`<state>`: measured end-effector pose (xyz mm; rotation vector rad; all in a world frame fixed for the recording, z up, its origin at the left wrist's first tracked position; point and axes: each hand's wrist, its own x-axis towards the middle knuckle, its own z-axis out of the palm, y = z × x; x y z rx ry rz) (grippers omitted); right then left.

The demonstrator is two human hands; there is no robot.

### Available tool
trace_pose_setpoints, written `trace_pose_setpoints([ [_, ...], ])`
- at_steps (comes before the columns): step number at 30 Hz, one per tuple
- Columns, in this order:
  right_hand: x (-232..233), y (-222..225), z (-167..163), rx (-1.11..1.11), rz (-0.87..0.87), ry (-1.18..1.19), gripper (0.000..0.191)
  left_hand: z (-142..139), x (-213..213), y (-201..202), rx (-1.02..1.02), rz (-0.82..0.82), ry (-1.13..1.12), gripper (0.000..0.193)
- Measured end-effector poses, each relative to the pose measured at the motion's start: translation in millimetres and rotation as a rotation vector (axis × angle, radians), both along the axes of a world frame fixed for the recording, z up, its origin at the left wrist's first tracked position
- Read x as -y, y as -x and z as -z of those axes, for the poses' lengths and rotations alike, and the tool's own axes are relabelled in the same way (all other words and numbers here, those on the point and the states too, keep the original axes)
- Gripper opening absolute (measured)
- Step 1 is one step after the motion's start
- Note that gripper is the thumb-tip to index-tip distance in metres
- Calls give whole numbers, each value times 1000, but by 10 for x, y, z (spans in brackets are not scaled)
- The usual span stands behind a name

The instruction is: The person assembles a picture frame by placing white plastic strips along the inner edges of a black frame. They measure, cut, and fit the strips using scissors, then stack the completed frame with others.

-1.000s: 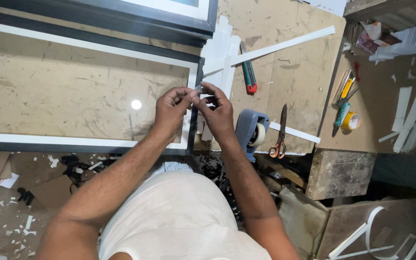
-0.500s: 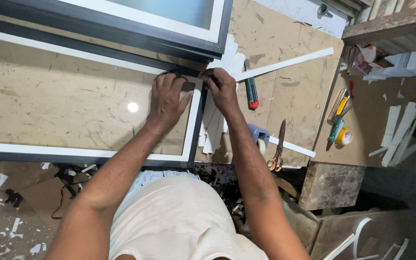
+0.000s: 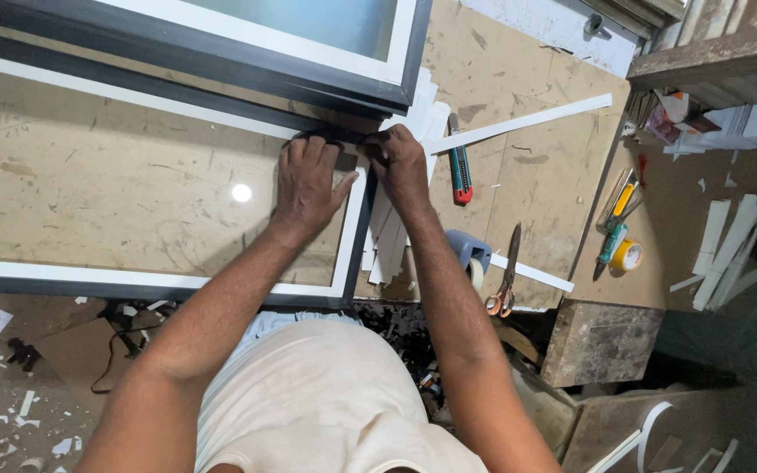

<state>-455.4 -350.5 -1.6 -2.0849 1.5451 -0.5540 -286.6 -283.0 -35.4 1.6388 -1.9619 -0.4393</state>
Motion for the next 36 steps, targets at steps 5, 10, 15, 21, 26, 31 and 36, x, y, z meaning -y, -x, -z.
trace_pose_setpoints([
  [5,-105,-81,-50,-96,53,185,25,-42,-2,29,11,22,-43,50],
  [10,-242,9,-81,-170,157,283,52,-64,-13,67,64,74,-91,43],
  [15,-612,295,-88,-225,560,103,39,-57,-40,85,208,92,36,36],
  [21,-1282,462,-98,-271,645,-264,45,-69,-52,123,308,105,33,42],
  [26,-1467,602,-48,-82,769,-297,37,-174,-28,160,412,125,-1,47],
  [31,-1647,751,-155,114,769,-367,24,-290,8,228,422,164,-170,62],
  [36,-1980,819,-556,740,795,-606,27,-384,-9,327,394,111,-208,74],
])
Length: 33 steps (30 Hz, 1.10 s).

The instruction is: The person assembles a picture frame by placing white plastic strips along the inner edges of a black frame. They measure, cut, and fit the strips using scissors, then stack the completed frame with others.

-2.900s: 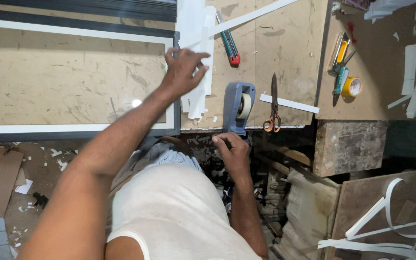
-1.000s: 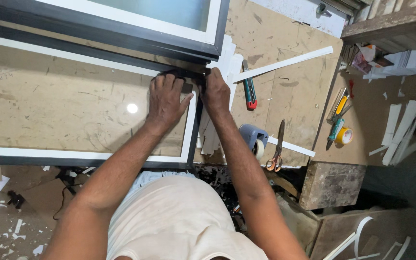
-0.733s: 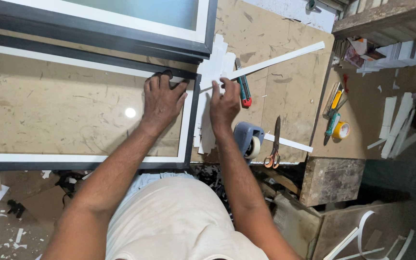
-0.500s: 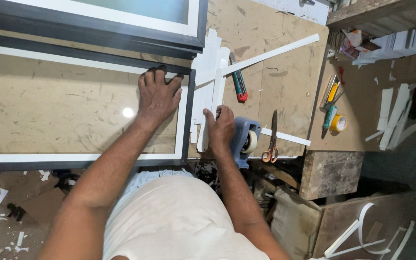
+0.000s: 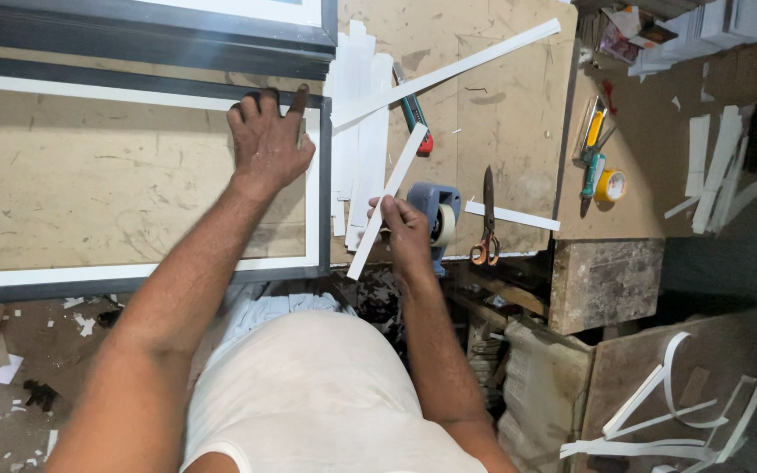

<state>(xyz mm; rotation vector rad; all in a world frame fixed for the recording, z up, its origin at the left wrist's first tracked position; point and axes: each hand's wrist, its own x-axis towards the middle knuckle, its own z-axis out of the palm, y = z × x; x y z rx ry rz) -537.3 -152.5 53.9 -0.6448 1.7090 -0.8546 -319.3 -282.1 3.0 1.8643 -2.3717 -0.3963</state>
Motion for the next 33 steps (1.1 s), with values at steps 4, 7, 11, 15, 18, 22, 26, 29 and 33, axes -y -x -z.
trace_pose_setpoints([
  [4,-279,14,-308,119,-29,53,23,-139,-304,225,-261,-36,97,76],
  [7,-455,25,-396,55,-57,65,24,-303,-916,564,-749,-19,-354,63],
  [11,-765,182,-373,-514,-232,310,34,-436,-1314,664,-1157,-180,-806,41],
  [15,-1024,602,-143,-887,111,37,35,-479,-1299,399,-1425,-611,-971,31],
  [18,-1151,895,129,-632,118,125,31,-553,-1354,151,-1354,-696,-971,29],
  [22,-1279,1072,375,-391,138,120,28,-675,-1526,-82,-1228,-734,-1028,33],
  [26,-1278,1092,434,-174,286,-6,27,-721,-1769,-265,-1174,-753,-1081,38],
  [29,-1370,999,451,-18,379,131,24,-682,-1913,-486,-1147,-724,-1031,36],
  [33,-1674,804,575,-26,441,317,20,-611,-1989,-928,-1226,-926,-896,33],
])
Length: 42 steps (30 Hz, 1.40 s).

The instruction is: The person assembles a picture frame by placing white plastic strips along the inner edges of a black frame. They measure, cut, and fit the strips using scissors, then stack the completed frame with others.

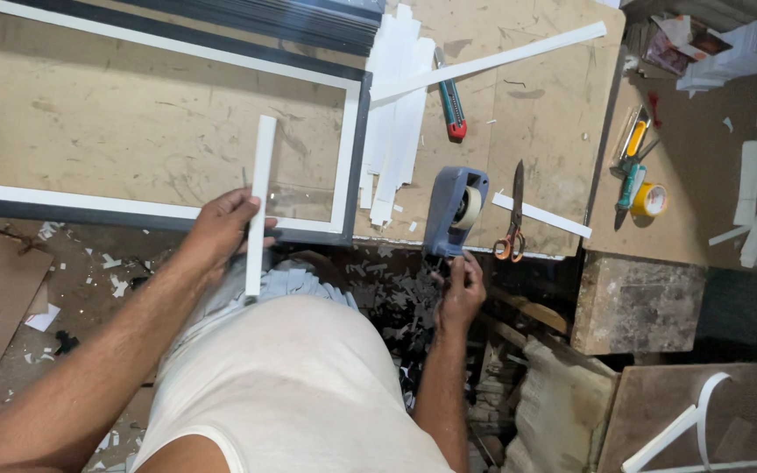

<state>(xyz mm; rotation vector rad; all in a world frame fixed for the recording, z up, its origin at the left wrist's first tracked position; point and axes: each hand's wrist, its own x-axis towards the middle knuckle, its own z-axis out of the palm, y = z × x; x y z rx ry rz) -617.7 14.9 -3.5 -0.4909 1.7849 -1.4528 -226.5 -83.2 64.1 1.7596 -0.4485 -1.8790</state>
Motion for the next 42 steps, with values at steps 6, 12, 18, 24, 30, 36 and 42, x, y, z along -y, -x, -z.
trace_pose_setpoints([
  [6,-34,-55,451,-634,-22,71,21,22,42,-892,224,-136,130,28],
  [12,-92,-138,382,-1025,-100,35,12,72,157,-1955,603,-42,397,30],
  [18,-172,-880,89,-1222,-189,-139,14,322,481,-3220,860,22,518,31],
  [24,-290,-2931,170,-1201,-125,-150,13,608,821,-4308,1071,317,606,35],
  [30,-480,-4894,0,-1225,-255,-306,16,710,883,-4956,1078,564,1008,28],
  [36,-482,-5565,-437,-1237,-227,-292,11,664,1081,-5457,1125,966,1507,53],
  [42,-519,-5889,-600,-1101,-144,-347,8,682,1182,-5732,1109,1136,1510,70],
])
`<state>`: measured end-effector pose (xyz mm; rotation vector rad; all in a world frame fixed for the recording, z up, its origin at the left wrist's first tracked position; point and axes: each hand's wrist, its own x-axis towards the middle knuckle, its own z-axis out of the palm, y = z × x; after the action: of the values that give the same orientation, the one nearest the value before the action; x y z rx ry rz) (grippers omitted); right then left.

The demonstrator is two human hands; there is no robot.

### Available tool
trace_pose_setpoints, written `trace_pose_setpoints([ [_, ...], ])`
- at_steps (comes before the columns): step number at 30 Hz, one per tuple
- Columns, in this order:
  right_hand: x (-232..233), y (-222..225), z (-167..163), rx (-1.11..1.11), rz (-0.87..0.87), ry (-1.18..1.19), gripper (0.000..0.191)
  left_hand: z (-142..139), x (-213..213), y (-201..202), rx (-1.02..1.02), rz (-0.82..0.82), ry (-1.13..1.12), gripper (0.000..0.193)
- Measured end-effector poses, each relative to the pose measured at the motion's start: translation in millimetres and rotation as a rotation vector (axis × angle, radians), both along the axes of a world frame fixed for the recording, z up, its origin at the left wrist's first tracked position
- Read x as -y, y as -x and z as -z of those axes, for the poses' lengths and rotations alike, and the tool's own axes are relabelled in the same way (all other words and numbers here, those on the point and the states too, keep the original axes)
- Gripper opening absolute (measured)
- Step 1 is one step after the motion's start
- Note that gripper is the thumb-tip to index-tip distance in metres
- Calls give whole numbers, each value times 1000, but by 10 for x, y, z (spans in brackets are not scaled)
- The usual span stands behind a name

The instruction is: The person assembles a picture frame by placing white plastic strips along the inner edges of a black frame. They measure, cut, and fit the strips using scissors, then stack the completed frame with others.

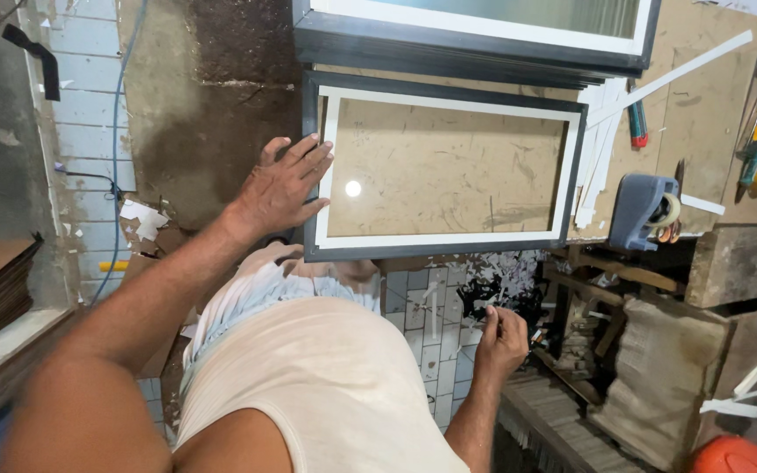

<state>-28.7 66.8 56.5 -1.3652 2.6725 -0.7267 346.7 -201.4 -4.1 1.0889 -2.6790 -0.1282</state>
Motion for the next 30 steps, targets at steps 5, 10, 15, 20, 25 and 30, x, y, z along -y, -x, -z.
trace_pose_setpoints([
  [5,26,-229,-27,-71,-112,9,7,61,-24,-100,-13,9,-12,76],
  [10,112,-397,-54,-84,-217,67,7,131,-27,-108,-88,5,-79,77],
  [15,165,-551,-85,-25,-218,86,9,185,-59,-121,-134,15,-93,78],
  [20,236,-729,47,216,-191,139,12,158,-74,-123,-110,22,-106,83],
  [25,375,-1013,244,253,-367,162,12,84,-71,-69,-83,30,-197,104],
  [30,565,-1381,207,328,-449,109,7,33,-77,-16,-35,27,-249,114],
])
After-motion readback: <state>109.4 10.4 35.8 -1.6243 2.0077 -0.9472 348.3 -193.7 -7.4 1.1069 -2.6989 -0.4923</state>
